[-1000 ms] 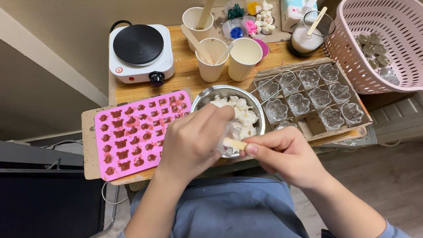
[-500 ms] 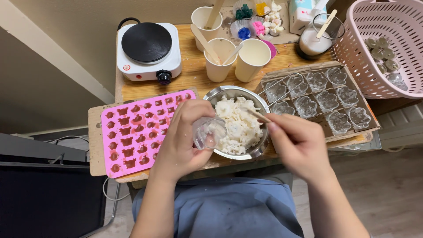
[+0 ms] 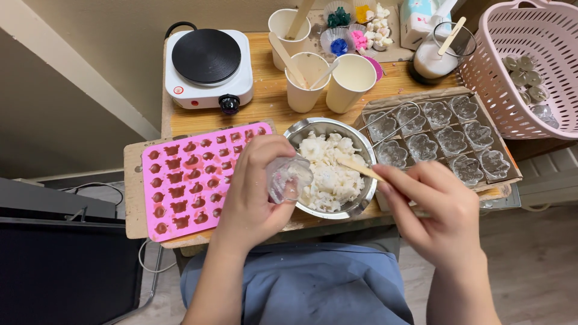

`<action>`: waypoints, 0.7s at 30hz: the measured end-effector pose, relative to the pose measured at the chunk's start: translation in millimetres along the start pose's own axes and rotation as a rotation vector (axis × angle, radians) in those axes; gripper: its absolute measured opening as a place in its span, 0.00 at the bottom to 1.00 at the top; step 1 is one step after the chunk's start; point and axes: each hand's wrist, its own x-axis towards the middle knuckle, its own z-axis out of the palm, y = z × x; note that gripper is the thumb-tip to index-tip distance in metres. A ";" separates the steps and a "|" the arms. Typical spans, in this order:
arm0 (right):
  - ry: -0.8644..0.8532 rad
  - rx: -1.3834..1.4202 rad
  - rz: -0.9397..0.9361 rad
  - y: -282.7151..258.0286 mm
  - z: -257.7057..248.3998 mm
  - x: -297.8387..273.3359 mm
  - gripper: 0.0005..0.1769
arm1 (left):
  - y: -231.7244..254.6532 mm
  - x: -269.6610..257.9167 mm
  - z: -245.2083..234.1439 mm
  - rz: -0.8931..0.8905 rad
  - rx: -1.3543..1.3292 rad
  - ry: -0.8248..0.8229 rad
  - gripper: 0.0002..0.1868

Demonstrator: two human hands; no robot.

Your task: Picking up wax pieces and placing them into a small container.

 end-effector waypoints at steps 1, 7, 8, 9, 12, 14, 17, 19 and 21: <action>0.001 -0.001 0.000 -3.4 -1.0 -2.7 0.14 | 1.6 1.4 1.2 0.001 -0.001 0.000 0.28; -0.037 0.071 -0.148 -25.9 4.4 0.6 0.14 | 8.3 5.6 9.7 0.043 0.139 -0.057 0.34; -0.052 0.035 -0.178 -26.4 8.1 2.4 0.13 | 9.4 5.8 11.4 0.046 0.153 -0.072 0.35; -0.066 -0.001 -0.210 -26.7 12.1 4.8 0.13 | 10.4 6.3 12.9 0.050 0.169 -0.086 0.35; -0.097 -0.020 -0.228 -29.5 15.6 6.2 0.12 | 13.8 7.8 14.0 0.040 0.196 -0.112 0.36; -0.115 0.031 -0.210 -27.3 19.5 3.6 0.11 | 14.9 9.3 13.3 0.038 0.216 -0.117 0.36; -0.148 0.143 -0.140 -23.7 25.0 -3.6 0.10 | 17.4 11.2 13.9 0.040 0.243 -0.121 0.37; -0.161 0.204 -0.091 -20.0 29.7 -9.6 0.10 | 18.3 12.3 13.9 0.044 0.252 -0.121 0.37; -0.174 0.353 0.095 -15.2 34.9 -16.8 0.10 | 18.3 12.6 14.3 0.041 0.240 -0.124 0.37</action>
